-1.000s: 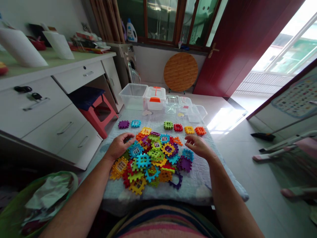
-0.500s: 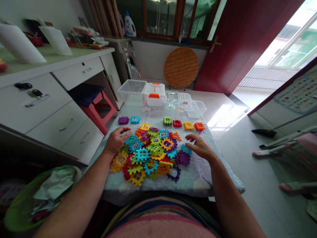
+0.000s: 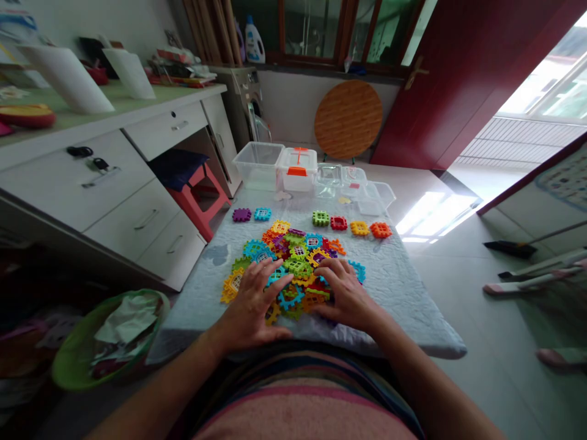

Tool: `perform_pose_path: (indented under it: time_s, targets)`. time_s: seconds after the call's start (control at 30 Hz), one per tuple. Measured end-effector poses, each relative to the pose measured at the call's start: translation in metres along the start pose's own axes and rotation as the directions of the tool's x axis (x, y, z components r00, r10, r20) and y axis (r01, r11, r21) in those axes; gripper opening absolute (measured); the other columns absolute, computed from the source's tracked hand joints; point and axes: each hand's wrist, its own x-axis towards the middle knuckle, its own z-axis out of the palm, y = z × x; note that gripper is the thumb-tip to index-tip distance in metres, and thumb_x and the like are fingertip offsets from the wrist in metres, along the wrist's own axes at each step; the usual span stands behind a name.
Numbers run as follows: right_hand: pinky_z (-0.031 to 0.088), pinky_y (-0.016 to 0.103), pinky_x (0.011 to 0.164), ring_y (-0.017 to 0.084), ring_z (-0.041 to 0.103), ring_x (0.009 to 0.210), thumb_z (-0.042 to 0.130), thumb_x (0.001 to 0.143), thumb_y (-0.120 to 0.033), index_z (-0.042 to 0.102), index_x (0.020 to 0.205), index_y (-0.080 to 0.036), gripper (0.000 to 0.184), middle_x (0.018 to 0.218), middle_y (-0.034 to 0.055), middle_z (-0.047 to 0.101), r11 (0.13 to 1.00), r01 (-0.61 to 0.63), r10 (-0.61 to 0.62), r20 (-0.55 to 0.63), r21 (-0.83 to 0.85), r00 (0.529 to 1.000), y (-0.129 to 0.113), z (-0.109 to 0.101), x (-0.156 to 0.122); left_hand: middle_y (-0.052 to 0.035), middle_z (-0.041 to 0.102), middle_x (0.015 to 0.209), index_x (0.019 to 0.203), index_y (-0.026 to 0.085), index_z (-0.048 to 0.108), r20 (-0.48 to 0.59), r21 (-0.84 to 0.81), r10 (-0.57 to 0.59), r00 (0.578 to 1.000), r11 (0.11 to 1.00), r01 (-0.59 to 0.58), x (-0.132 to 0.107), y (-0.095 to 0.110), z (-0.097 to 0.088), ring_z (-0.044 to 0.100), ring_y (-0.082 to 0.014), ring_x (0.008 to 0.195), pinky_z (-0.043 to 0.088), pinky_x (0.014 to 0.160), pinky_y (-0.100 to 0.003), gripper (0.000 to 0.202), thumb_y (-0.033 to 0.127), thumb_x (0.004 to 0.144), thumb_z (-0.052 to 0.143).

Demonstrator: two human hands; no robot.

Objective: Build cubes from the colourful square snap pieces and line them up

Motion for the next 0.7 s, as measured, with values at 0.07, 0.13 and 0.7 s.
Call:
perform_pose_path:
  time_s: [0.07, 0.13, 0.7]
  targets:
    - [0.043, 0.049, 0.097, 0.030, 0.046, 0.111, 0.079, 0.072, -0.035, 0.060, 0.107, -0.023, 0.041, 0.121, 0.0109, 0.054, 1.000, -0.003, 0.004, 0.009, -0.012, 1.000, -0.001, 0.004, 0.007, -0.0137, 0.035, 0.154, 0.145, 0.024, 0.042, -0.019, 0.029, 0.001, 1.000, 1.000, 0.000, 0.000, 0.001, 0.008, 0.026, -0.0400, 0.141, 0.016, 0.117, -0.059, 0.085, 0.063, 0.074, 0.068]
    - [0.044, 0.047, 0.095, 0.028, 0.047, 0.108, 0.078, 0.074, -0.031, 0.061, 0.099, -0.022, 0.032, 0.117, 0.0100, 0.056, 1.000, -0.009, 0.009, -0.002, -0.003, 1.000, 0.002, 0.006, 0.012, -0.0135, 0.041, 0.150, 0.142, 0.022, 0.047, -0.033, 0.044, -0.003, 0.999, 0.999, 0.005, 0.003, -0.001, 0.012, 0.029, -0.0374, 0.140, 0.018, 0.117, -0.057, 0.070, 0.051, 0.080, 0.067]
    - [0.045, 0.037, 0.084, 0.021, 0.057, 0.087, 0.063, 0.086, -0.040, 0.060, 0.080, -0.022, 0.019, 0.088, 0.0035, 0.061, 0.938, -0.256, 0.313, -0.255, 0.233, 0.915, 0.051, 0.000, 0.020, -0.0114, 0.061, 0.128, 0.116, 0.020, 0.064, -0.194, 0.041, -0.115, 0.974, 0.991, 0.125, 0.016, -0.027, 0.014, 0.050, -0.0300, 0.125, 0.031, 0.112, -0.052, 0.032, 0.034, 0.087, 0.060]
